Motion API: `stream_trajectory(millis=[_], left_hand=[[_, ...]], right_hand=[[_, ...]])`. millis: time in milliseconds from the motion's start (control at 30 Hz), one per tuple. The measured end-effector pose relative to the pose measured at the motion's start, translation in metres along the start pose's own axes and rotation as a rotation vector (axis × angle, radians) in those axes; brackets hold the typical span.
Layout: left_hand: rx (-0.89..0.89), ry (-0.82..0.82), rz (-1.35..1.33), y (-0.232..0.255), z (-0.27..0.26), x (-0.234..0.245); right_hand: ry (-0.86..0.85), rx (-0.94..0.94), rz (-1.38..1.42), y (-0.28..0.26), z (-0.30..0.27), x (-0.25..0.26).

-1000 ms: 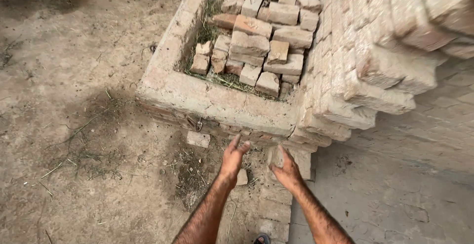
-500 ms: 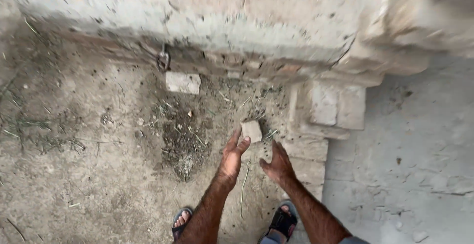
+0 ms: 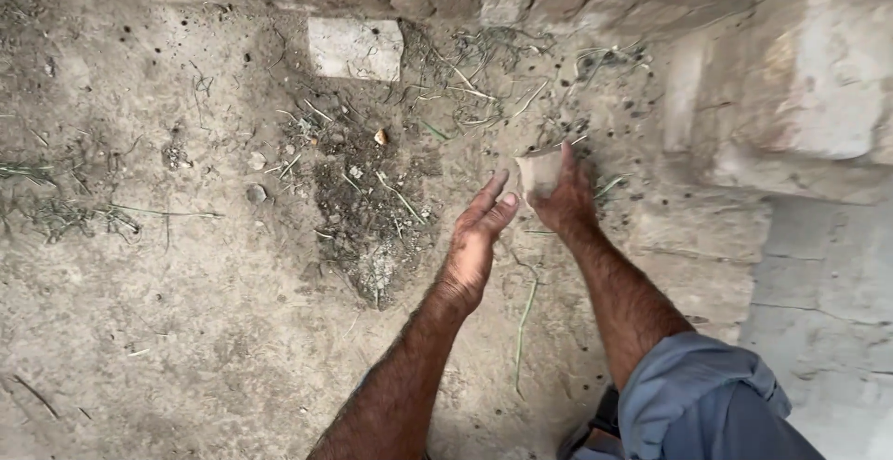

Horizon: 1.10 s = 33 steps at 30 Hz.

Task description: Moving bricks and preparing a wall segment for repair or construction.

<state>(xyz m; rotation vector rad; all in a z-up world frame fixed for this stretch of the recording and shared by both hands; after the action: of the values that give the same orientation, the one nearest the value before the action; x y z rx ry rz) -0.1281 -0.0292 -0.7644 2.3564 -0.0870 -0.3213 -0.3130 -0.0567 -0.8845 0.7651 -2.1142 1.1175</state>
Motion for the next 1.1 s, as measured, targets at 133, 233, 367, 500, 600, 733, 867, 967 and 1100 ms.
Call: stream_trajectory(millis=[133, 233, 367, 500, 600, 733, 867, 967, 1100], left_hand=[[0.023, -0.035, 0.023, -0.014, -0.001, 0.007], [0.08, -0.021, 0.003, -0.016, -0.01, 0.0], [0.176, 0.058, -0.012, -0.006, -0.023, -0.001], [0.254, 0.213, -0.019, 0.024, -0.047, -0.007], [0.225, 0.184, 0.013, 0.078, -0.078, -0.027], [0.124, 0.045, -0.074, 0.135, -0.122, -0.054], [-0.139, 0.01, -0.258, 0.211, -0.168, -0.05], [-0.373, -0.035, -0.256, 0.241, -0.17, -0.038], [-0.625, -0.128, -0.16, 0.307, -0.185, -0.043]], right_hand=[[-0.097, -0.166, -0.015, 0.01, -0.005, -0.016], [-0.042, -0.117, -0.073, 0.0, -0.024, 0.008], [-0.02, -0.184, 0.607, -0.022, -0.07, 0.027], [-0.019, -0.234, 0.743, -0.072, -0.126, 0.099], [-0.013, -0.335, 0.793, -0.122, -0.169, 0.162], [0.143, -0.24, 0.834, -0.176, -0.208, 0.234], [0.226, -0.023, 0.947, -0.196, -0.219, 0.267], [0.107, 0.276, 1.156, -0.228, -0.215, 0.29], [-0.061, 0.422, 1.232, -0.292, -0.212, 0.338]])
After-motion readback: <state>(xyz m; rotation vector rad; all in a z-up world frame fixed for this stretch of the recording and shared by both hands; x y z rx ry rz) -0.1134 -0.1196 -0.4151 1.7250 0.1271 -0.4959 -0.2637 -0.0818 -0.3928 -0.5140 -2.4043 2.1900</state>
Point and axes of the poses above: each hand's wrist, its own z-axis towards the middle knuckle, its own x-axis out of the back of the hand, y = z × x, the point moved 10 cm from there along z, towards the middle knuckle, and after that the axes turned 3 degrees about x, right-handed, at the moved point
